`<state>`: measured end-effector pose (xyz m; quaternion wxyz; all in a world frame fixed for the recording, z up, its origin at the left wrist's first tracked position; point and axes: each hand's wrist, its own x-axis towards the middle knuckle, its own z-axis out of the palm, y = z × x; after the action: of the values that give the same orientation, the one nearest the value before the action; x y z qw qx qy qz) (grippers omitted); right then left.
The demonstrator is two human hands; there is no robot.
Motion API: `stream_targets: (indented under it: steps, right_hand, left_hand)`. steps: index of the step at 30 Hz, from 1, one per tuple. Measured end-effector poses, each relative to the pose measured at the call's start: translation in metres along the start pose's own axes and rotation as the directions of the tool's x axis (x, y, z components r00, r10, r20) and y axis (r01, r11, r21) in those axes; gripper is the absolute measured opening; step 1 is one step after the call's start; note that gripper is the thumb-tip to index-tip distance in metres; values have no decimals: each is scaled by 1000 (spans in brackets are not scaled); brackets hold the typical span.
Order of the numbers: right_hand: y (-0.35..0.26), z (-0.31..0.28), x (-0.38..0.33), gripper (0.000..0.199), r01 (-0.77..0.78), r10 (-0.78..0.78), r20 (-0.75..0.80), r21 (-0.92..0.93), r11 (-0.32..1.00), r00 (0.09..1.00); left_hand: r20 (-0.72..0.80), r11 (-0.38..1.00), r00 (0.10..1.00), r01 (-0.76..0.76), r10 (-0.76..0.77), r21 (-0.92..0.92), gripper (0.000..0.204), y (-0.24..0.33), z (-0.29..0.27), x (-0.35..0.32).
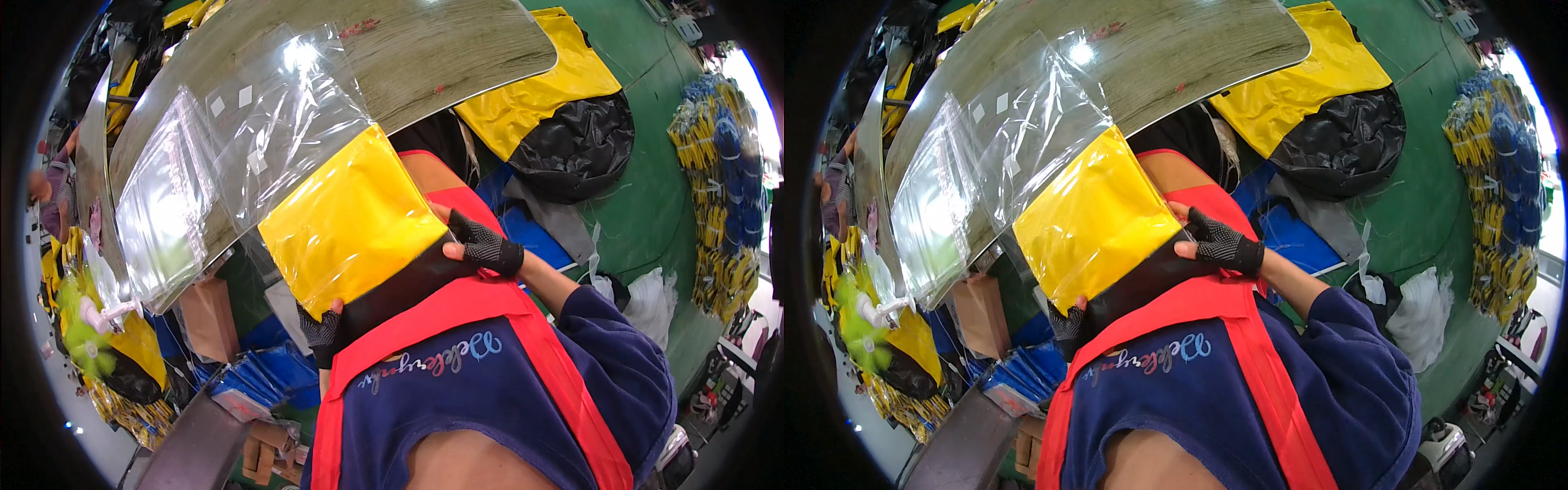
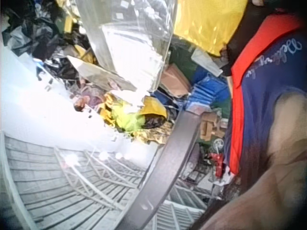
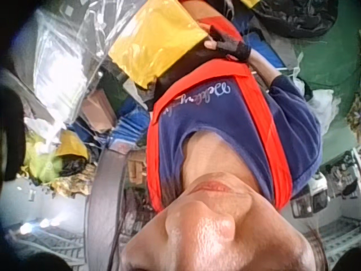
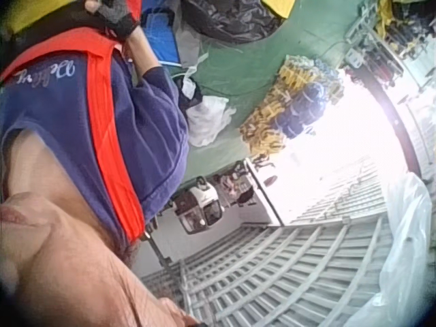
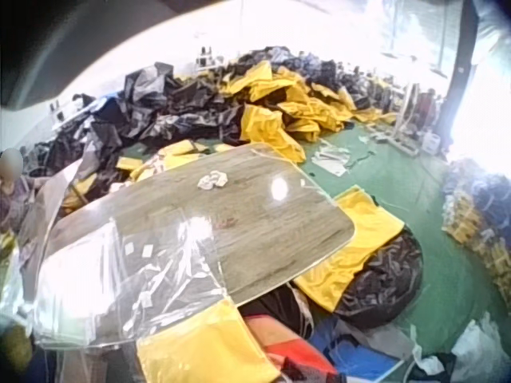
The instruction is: The person repeatedly places yellow and blue plastic bags into clear plastic sleeves on a table, folds the sleeves, and stacks them. The person handles the bags one at a time and continues the cycle throughout the clip.
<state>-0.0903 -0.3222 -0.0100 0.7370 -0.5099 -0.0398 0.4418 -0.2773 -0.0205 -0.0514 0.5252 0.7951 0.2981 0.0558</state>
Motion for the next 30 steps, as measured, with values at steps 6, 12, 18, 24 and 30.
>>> stream_targets:
  steps: [6,12,18,24,30]
  right_hand:
    - [18,6,-7,62,-160,-53,-448,-424,892,892]
    - [-13,-27,11,64,111,-74,113,-369,923,991]
    - [-46,1,55,54,63,-7,133,-421,905,991]
    - [-67,5,65,37,-58,65,-56,121,991,996]
    - [-52,7,51,45,168,-133,128,-326,930,983]
  left_hand:
    - [266,913,961,40,76,-406,62,-20,4,-8]
    - [257,995,963,67,-84,73,52,43,-2,-5]
    - [452,835,880,137,144,-533,48,61,-36,31]
    - [285,987,958,23,23,-159,59,86,-8,41]
    - [324,801,939,282,-118,-528,49,92,-23,56]
